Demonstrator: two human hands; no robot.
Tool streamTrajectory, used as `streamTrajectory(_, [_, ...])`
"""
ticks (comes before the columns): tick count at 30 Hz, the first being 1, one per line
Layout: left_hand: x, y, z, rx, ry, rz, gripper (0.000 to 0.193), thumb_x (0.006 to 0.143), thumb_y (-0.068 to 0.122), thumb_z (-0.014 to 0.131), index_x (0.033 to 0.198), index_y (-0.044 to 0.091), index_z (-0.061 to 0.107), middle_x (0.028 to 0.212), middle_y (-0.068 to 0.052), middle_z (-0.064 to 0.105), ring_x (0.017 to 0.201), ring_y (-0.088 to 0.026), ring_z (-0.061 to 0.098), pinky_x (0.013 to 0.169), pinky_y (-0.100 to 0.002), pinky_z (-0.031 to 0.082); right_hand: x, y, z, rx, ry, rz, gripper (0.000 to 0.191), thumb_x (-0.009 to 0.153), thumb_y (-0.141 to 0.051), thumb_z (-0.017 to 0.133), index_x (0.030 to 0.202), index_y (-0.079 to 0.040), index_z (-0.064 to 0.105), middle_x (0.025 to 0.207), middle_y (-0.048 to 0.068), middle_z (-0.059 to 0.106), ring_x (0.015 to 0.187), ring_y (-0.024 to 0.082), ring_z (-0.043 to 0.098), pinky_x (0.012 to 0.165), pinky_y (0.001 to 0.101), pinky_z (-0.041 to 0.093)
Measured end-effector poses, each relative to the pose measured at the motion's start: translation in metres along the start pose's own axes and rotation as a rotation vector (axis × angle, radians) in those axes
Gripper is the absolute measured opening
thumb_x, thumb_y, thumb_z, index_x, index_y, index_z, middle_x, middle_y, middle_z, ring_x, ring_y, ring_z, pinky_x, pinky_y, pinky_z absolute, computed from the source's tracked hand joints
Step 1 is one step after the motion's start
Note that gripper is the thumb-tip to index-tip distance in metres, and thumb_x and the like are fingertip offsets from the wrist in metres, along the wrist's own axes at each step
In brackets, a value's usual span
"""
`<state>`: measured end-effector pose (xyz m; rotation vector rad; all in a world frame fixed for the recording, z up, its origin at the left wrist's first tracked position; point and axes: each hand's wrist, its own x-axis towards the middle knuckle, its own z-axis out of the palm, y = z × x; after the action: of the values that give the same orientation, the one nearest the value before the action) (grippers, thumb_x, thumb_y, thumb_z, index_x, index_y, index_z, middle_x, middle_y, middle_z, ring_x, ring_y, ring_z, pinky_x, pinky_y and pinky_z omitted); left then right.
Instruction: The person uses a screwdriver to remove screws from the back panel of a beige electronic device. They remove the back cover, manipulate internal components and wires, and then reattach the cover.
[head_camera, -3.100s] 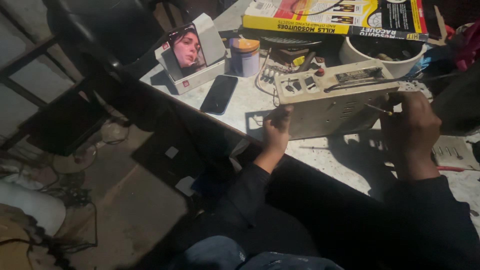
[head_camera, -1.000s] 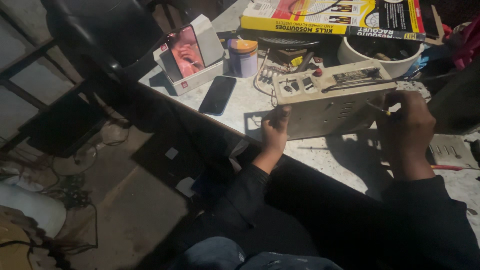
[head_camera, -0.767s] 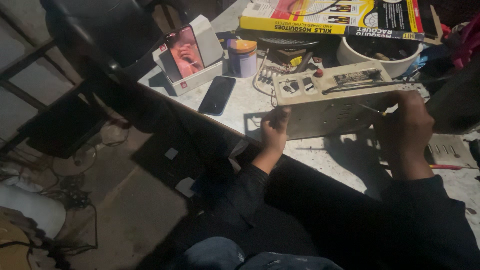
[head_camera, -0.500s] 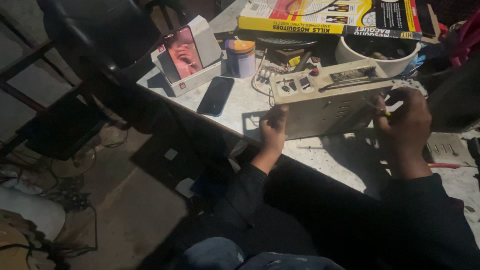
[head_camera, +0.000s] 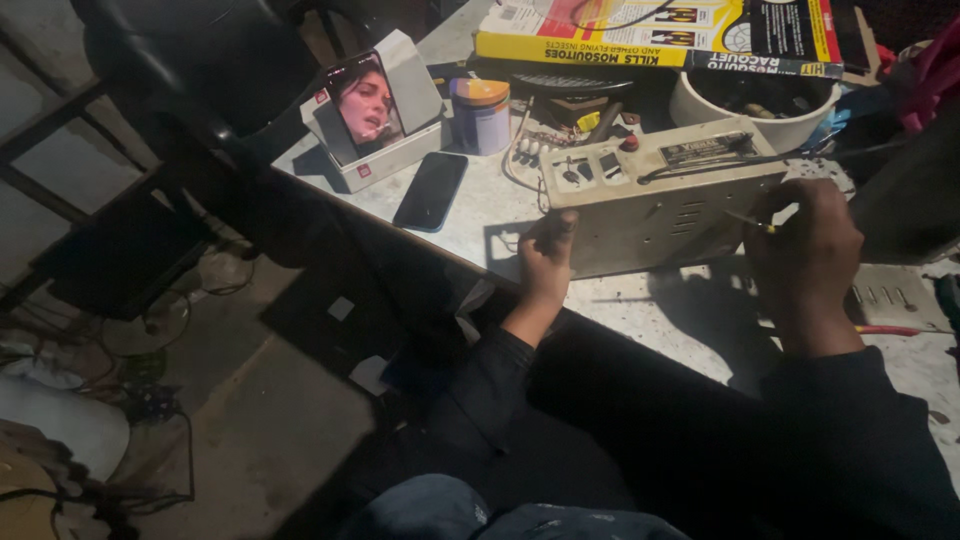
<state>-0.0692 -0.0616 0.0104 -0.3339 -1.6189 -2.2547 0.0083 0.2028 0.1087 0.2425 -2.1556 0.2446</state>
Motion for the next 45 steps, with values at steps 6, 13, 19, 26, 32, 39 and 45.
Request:
streamTrajectory(6, [0.001, -0.013, -0.001, 0.005, 0.012, 0.0, 0.064, 0.091, 0.064, 0.068, 0.101, 0.001, 0.071, 0.09, 0.002, 0.069, 0.085, -0.008, 0.059, 0.079, -0.029, 0.049, -0.006, 0.012, -0.008, 0.019, -0.02, 0.197, 0.025, 0.101, -0.005, 0.077, 0.108, -0.004, 0.053, 0.104, 0.011, 0.063, 0.088, 0.023, 0.071, 0.078, 0.035, 0.056])
streamTrajectory(13, [0.004, -0.036, -0.005, -0.012, 0.051, 0.038, 0.05, 0.093, 0.05, 0.072, 0.107, 0.002, 0.075, 0.1, -0.001, 0.076, 0.093, -0.01, 0.067, 0.085, -0.03, 0.051, -0.009, 0.012, -0.014, 0.098, 0.021, 0.439, 0.025, 0.096, -0.017, 0.074, 0.115, -0.007, 0.06, 0.103, 0.015, 0.075, 0.096, 0.034, 0.075, 0.083, 0.0436, 0.056])
streamTrajectory(19, [0.004, -0.034, -0.013, -0.055, 0.003, 0.079, 0.049, 0.094, 0.049, 0.073, 0.109, 0.003, 0.073, 0.105, -0.001, 0.076, 0.098, -0.011, 0.068, 0.09, -0.03, 0.051, -0.015, 0.012, -0.016, -0.123, -0.034, 0.376, 0.035, 0.098, -0.023, 0.077, 0.126, -0.008, 0.064, 0.095, 0.018, 0.073, 0.083, 0.039, 0.072, 0.078, 0.0469, 0.057])
streamTrajectory(26, [-0.002, -0.027, -0.02, 0.103, 0.04, -0.096, 0.06, 0.095, 0.058, 0.073, 0.091, -0.001, 0.068, 0.083, -0.002, 0.063, 0.08, -0.011, 0.054, 0.074, -0.034, 0.048, -0.041, 0.018, -0.014, -0.111, -0.133, 0.35, 0.05, 0.094, -0.024, 0.082, 0.134, -0.005, 0.059, 0.099, 0.019, 0.071, 0.087, 0.042, 0.069, 0.076, 0.0486, 0.054])
streamTrajectory(32, [-0.004, -0.012, -0.022, 0.125, 0.1, -0.042, 0.059, 0.087, 0.059, 0.072, 0.092, 0.001, 0.072, 0.087, -0.001, 0.072, 0.082, -0.011, 0.063, 0.077, -0.031, 0.051, -0.074, -0.015, -0.041, 0.351, -0.362, 0.639, 0.047, 0.094, -0.022, 0.062, 0.136, -0.005, 0.049, 0.122, 0.021, 0.067, 0.109, 0.034, 0.071, 0.089, 0.0467, 0.058])
streamTrajectory(39, [-0.004, 0.004, -0.025, 0.014, 0.01, 0.003, 0.061, 0.093, 0.059, 0.07, 0.103, -0.002, 0.072, 0.095, -0.004, 0.074, 0.092, -0.011, 0.063, 0.086, -0.03, 0.05, -0.059, -0.098, -0.084, 0.479, -0.648, 0.804, 0.059, 0.093, -0.035, 0.062, 0.149, -0.018, 0.052, 0.123, 0.016, 0.068, 0.098, 0.024, 0.069, 0.076, 0.0387, 0.059])
streamTrajectory(45, [-0.005, 0.0, -0.03, 0.057, 0.017, -0.023, 0.057, 0.095, 0.054, 0.069, 0.102, -0.002, 0.073, 0.094, -0.005, 0.075, 0.089, -0.012, 0.066, 0.083, -0.032, 0.052, -0.02, -0.156, -0.091, 0.608, -0.591, 0.775, 0.055, 0.096, -0.031, 0.059, 0.149, -0.019, 0.055, 0.078, 0.009, 0.071, 0.052, 0.013, 0.051, 0.051, 0.0304, 0.045])
